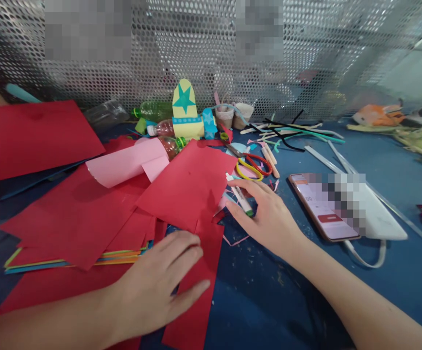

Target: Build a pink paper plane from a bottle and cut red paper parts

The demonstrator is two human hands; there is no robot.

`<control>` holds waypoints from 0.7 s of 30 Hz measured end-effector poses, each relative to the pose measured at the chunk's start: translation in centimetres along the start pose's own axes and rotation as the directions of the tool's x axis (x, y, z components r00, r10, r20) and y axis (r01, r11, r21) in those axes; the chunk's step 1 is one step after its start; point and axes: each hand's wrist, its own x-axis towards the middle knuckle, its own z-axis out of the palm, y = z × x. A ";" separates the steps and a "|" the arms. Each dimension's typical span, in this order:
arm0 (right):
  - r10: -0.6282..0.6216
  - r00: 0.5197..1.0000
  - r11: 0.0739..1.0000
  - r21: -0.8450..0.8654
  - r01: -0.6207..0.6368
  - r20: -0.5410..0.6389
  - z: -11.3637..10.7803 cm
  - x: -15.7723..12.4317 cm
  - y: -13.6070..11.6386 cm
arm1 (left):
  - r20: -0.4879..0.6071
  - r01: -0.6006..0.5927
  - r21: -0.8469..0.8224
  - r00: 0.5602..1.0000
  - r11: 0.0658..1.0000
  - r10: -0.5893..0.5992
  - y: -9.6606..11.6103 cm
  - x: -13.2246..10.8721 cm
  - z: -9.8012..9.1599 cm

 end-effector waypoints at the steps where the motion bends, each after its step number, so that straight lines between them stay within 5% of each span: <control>1: -0.021 1.000 0.999 -0.043 0.021 0.007 0.1 0.1 0.1 | 0.021 0.051 0.047 0.998 0.998 -0.052 -0.3 0.0 0.0; 8: -0.102 0.986 0.990 -0.084 0.114 0.135 1.0 0.0 0.0 | 0.209 0.140 0.127 0.964 0.982 -0.165 -1.3 -0.1 0.1; 11: -0.084 0.994 0.992 -0.093 0.090 0.062 0.3 0.3 0.3 | 0.290 0.193 0.050 0.936 0.980 -0.199 -1.1 0.2 -0.4; 15: 0.036 0.995 0.967 -0.247 -0.059 -0.096 -1.8 1.4 2.2 | 0.376 0.363 -0.105 0.876 0.926 -0.301 -1.0 0.6 -1.2; 21: 0.220 0.973 0.924 -0.334 -0.186 0.065 -3.8 5.0 5.7 | 0.361 0.427 -0.350 0.883 0.834 -0.300 -1.3 0.9 -1.5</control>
